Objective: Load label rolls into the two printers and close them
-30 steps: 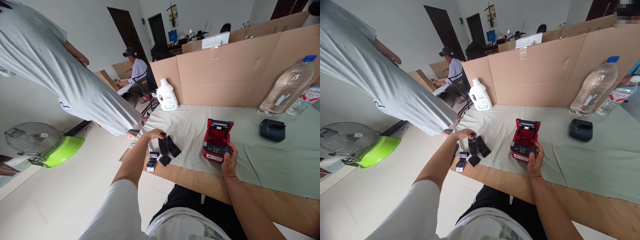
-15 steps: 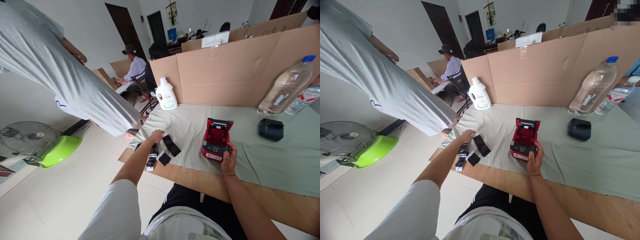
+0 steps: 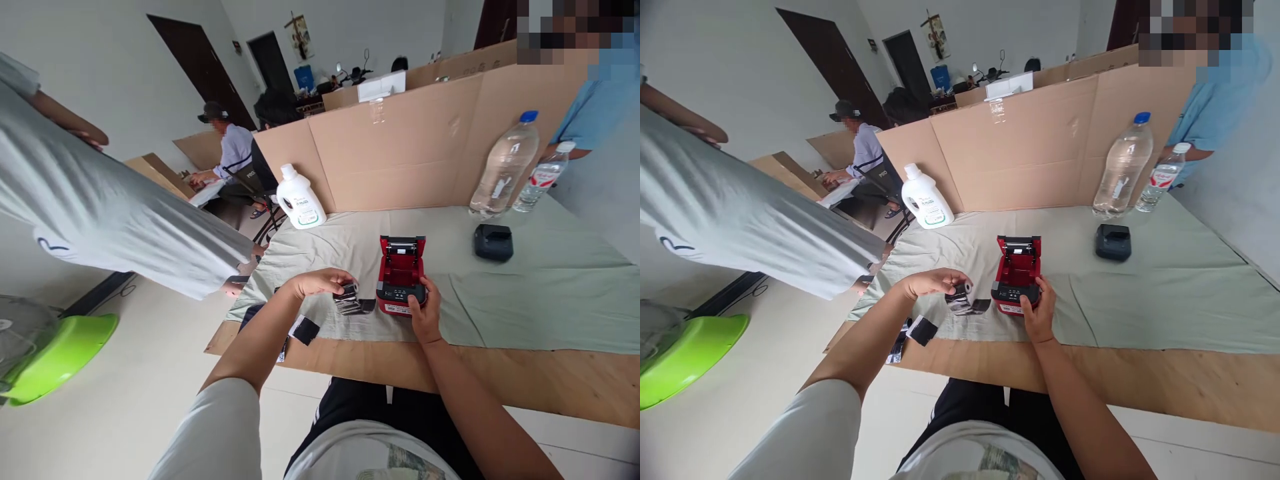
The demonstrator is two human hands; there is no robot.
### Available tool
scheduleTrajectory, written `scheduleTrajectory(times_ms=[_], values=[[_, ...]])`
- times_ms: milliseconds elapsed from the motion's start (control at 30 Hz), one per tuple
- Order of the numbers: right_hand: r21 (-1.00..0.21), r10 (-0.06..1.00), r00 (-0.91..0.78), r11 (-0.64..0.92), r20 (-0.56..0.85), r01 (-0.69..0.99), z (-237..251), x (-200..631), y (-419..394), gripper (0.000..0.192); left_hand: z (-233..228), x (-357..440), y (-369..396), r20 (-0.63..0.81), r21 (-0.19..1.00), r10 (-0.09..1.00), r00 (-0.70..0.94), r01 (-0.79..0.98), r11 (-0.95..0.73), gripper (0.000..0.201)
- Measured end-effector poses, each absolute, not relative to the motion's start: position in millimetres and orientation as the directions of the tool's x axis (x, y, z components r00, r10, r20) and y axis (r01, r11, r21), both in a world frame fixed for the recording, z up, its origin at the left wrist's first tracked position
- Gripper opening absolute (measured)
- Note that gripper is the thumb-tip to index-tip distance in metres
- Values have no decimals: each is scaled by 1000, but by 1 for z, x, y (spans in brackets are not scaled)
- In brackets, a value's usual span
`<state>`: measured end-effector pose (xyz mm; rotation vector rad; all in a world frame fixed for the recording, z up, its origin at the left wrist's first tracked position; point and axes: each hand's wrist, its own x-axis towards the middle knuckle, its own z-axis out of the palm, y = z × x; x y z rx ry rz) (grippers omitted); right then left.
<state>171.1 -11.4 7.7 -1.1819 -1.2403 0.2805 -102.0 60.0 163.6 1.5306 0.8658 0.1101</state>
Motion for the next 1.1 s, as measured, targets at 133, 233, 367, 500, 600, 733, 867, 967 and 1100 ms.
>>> scheduleTrajectory(times_ms=[133,233,367,500,600,733,867,967,1100], values=[[-730,684,343,414,644,544,18,170,-15,62,172,-50,54,-457,887,509,730,414,204,52],[-637,620,298,442,726,632,23,169,-17,72,164,-19,53,-445,894,506,739,398,204,43],[-526,506,257,509,823,682,29,167,-24,55,155,9,59,-398,894,558,729,444,58,43],[-488,504,201,538,840,687,33,164,-34,36,151,26,73,-256,813,693,674,538,-222,34],[-477,528,161,543,834,691,33,165,-36,28,146,38,83,-190,589,739,646,677,-440,33],[-514,553,191,515,811,686,30,166,-33,27,138,54,90,-179,280,764,620,777,-564,35],[-518,580,177,498,795,696,30,166,-32,30,130,66,91,-209,153,779,591,806,-571,33],[-502,587,158,487,794,715,32,166,-32,30,125,71,93,-240,121,776,583,811,-572,33],[-511,605,151,483,782,711,35,166,-33,28,122,74,96,-274,85,777,567,819,-568,33]])
